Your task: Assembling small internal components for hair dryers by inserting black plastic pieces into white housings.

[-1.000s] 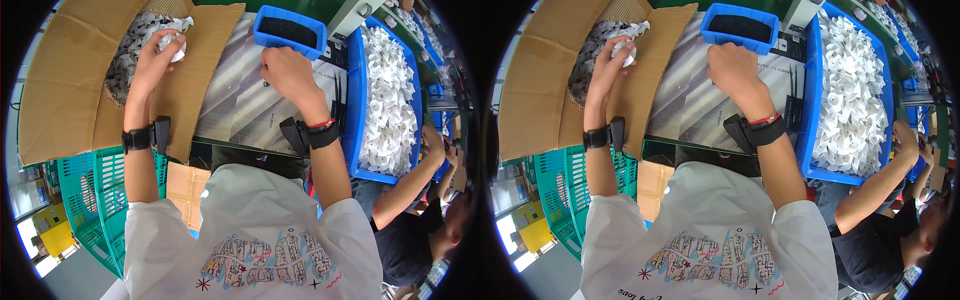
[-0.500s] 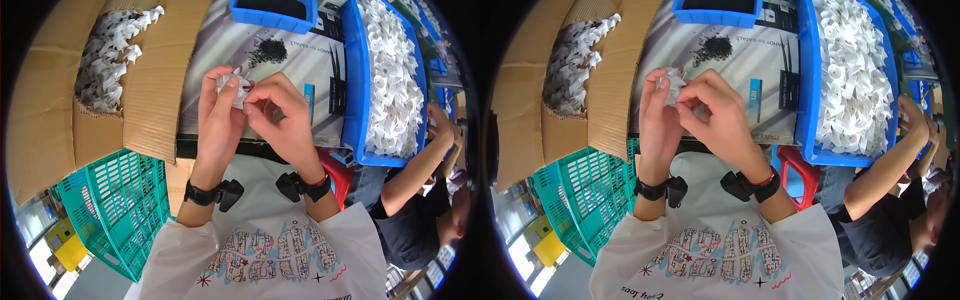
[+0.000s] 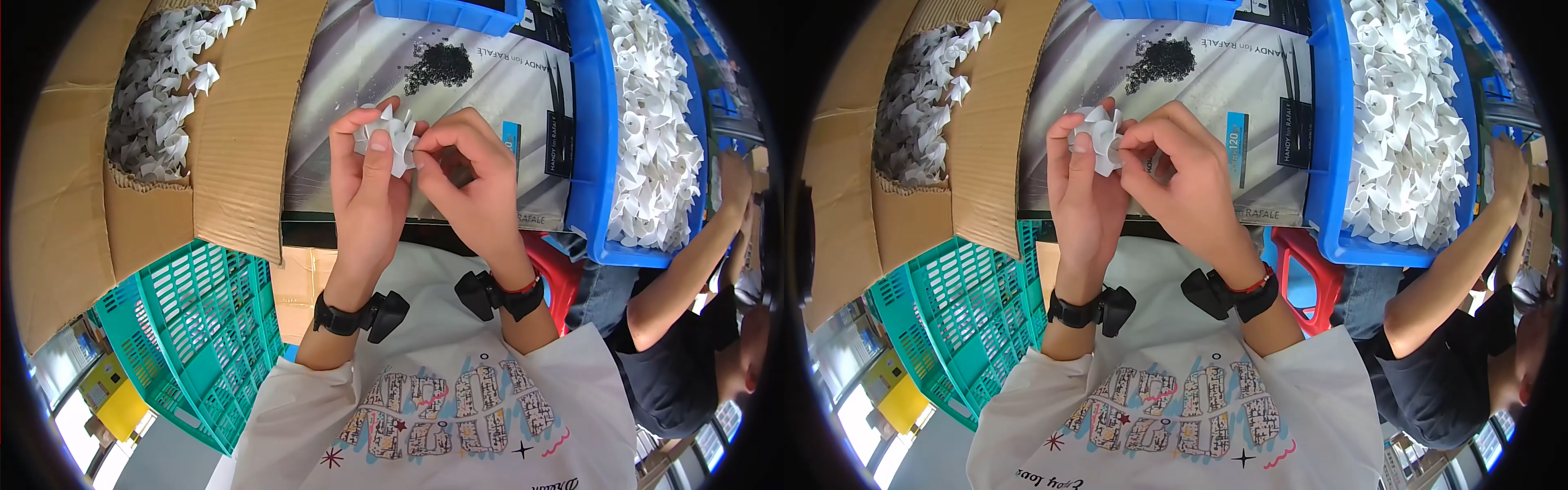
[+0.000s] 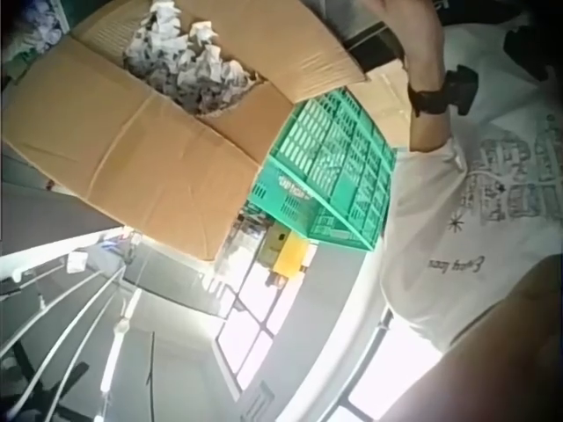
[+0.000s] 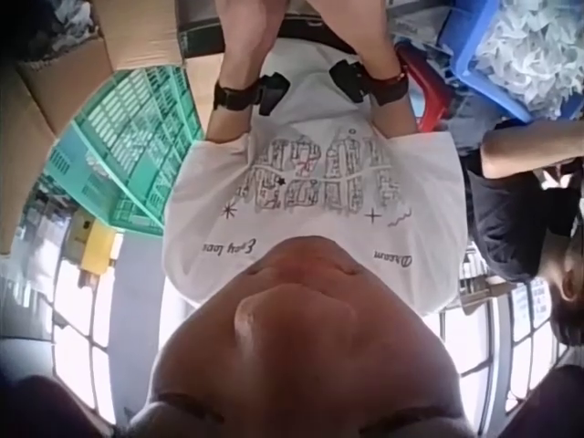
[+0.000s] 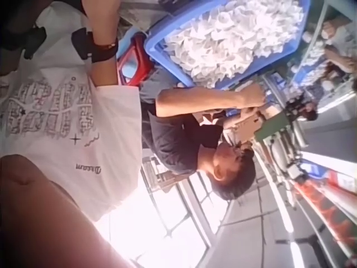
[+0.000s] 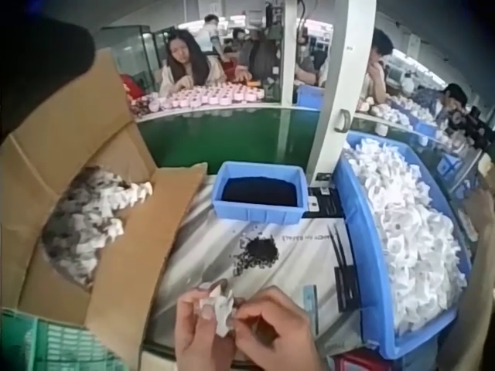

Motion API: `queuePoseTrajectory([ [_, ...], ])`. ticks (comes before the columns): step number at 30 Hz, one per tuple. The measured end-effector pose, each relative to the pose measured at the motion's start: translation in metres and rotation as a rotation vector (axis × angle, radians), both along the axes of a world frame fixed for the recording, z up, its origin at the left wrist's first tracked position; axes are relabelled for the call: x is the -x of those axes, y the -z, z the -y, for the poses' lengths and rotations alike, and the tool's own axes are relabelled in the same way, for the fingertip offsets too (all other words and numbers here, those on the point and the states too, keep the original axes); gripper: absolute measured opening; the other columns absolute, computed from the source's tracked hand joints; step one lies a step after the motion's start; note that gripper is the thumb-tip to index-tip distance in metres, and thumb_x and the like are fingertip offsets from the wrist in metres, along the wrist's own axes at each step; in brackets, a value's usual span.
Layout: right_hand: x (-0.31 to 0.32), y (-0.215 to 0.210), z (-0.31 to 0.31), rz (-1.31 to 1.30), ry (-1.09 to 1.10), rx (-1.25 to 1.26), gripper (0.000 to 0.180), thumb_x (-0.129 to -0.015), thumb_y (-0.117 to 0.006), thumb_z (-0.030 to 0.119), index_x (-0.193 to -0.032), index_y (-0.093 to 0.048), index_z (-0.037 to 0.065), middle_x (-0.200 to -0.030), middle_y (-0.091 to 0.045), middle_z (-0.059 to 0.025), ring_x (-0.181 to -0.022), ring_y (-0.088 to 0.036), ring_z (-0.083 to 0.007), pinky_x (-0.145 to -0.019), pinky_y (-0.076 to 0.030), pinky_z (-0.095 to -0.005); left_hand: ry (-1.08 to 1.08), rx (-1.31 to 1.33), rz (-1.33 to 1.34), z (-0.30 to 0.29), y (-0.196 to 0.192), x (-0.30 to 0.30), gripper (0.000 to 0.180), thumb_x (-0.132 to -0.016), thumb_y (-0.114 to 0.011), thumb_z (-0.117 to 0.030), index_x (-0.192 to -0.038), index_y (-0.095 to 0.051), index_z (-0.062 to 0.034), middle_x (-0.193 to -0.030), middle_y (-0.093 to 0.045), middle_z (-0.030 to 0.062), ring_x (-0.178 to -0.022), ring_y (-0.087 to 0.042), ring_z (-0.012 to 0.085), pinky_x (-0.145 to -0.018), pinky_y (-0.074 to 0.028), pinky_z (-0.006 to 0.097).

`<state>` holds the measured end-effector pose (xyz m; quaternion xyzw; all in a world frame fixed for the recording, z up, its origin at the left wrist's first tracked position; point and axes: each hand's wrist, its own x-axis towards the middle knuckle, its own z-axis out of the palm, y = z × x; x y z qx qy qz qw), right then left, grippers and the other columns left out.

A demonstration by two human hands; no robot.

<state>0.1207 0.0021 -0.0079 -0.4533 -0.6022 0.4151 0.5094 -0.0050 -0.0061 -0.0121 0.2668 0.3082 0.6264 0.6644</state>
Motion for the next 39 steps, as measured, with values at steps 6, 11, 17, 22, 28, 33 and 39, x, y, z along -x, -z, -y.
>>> queuePoseTrajectory([
  [6, 0.0, 0.001, 0.0, 0.001, 0.021, 0.005, 0.011, -0.082, -0.065, -0.008, -0.09, -0.062, -0.001, -0.092, -0.056, -0.0018, -0.073, -0.055, -0.0035, -0.059, -0.043, -0.0179, -0.005, 0.007, 0.016, -0.001, 0.002, -0.001, 0.024, -0.104, -0.048, -0.019, -0.128, -0.043, -0.0171, -0.142, -0.042, 0.0102, -0.116, -0.056, 0.0246, -0.098, -0.045, 0.04],
  [11, 0.002, 0.001, 0.001, 0.023, 0.052, -0.011, 0.011, -0.081, -0.066, -0.008, -0.09, -0.064, -0.001, -0.091, -0.058, -0.0021, -0.071, -0.056, -0.0039, -0.057, -0.044, -0.0185, -0.013, 0.003, 0.014, 0.0, 0.002, -0.003, 0.025, -0.104, -0.048, -0.019, -0.128, -0.042, -0.0169, -0.143, -0.04, 0.0102, -0.117, -0.055, 0.0246, -0.098, -0.046, 0.041],
  [17, 0.002, -0.003, 0.004, 0.13, 0.107, -0.129, 0.011, -0.079, -0.069, -0.007, -0.089, -0.067, -0.001, -0.086, -0.061, -0.0031, -0.067, -0.058, -0.0063, -0.055, -0.044, -0.0196, -0.048, -0.048, -0.123, 0.004, 0.003, -0.006, 0.027, -0.104, -0.047, -0.018, -0.129, -0.04, -0.0159, -0.144, -0.039, 0.0131, -0.118, -0.054, 0.0269, -0.098, -0.046, 0.041],
  [22, -0.006, -0.006, -0.001, 0.228, 0.038, -0.152, 0.012, -0.078, -0.07, -0.008, -0.089, -0.069, -0.001, -0.084, -0.062, -0.0036, -0.066, -0.058, -0.0078, -0.055, -0.046, -0.0214, -0.029, -0.11, -0.295, 0.004, 0.005, -0.005, 0.026, -0.105, -0.045, -0.022, -0.129, -0.039, -0.0161, -0.143, -0.042, 0.0151, -0.121, -0.052, 0.0298, -0.1, -0.046, 0.044],
  [28, -0.02, -0.006, -0.009, -0.423, -0.168, 0.064, 0.017, -0.085, -0.064, -0.003, -0.101, -0.068, 0.002, -0.092, -0.063, -0.0044, -0.076, -0.059, -0.0118, -0.062, -0.048, -0.0254, -0.141, 0.024, -0.035, -0.005, -0.004, 0.0, 0.025, -0.105, -0.044, -0.026, -0.127, -0.043, -0.0131, -0.133, -0.05, 0.0141, -0.102, -0.061, 0.0211, -0.088, -0.05, 0.034],
  [33, -0.045, -0.006, -0.03, -1.026, -0.282, 0.169, 0.02, -0.096, -0.057, 0.017, -0.113, -0.063, 0.008, -0.107, -0.061, 0.001, -0.082, -0.053, -0.0134, -0.064, -0.044, -0.0264, -0.133, 0.004, -0.101, -0.012, -0.007, 0.015, 0.027, -0.105, -0.043, -0.028, -0.129, -0.043, -0.0138, -0.132, -0.05, 0.0161, -0.1, -0.061, 0.0216, -0.084, -0.051, 0.035],
  [39, -0.018, -0.009, -0.057, 0.449, 0.1, -0.083, 0.006, -0.082, -0.069, 0.005, -0.086, -0.067, 0.001, -0.074, -0.065, -0.006, -0.063, -0.06, -0.0156, -0.062, -0.049, -0.0287, -0.153, 0.003, -0.056, -0.013, -0.006, 0.016, 0.037, -0.104, -0.045, -0.026, -0.139, -0.034, -0.0168, -0.134, -0.049, 0.0158, -0.102, -0.061, 0.0224, -0.084, -0.051, 0.035],
])
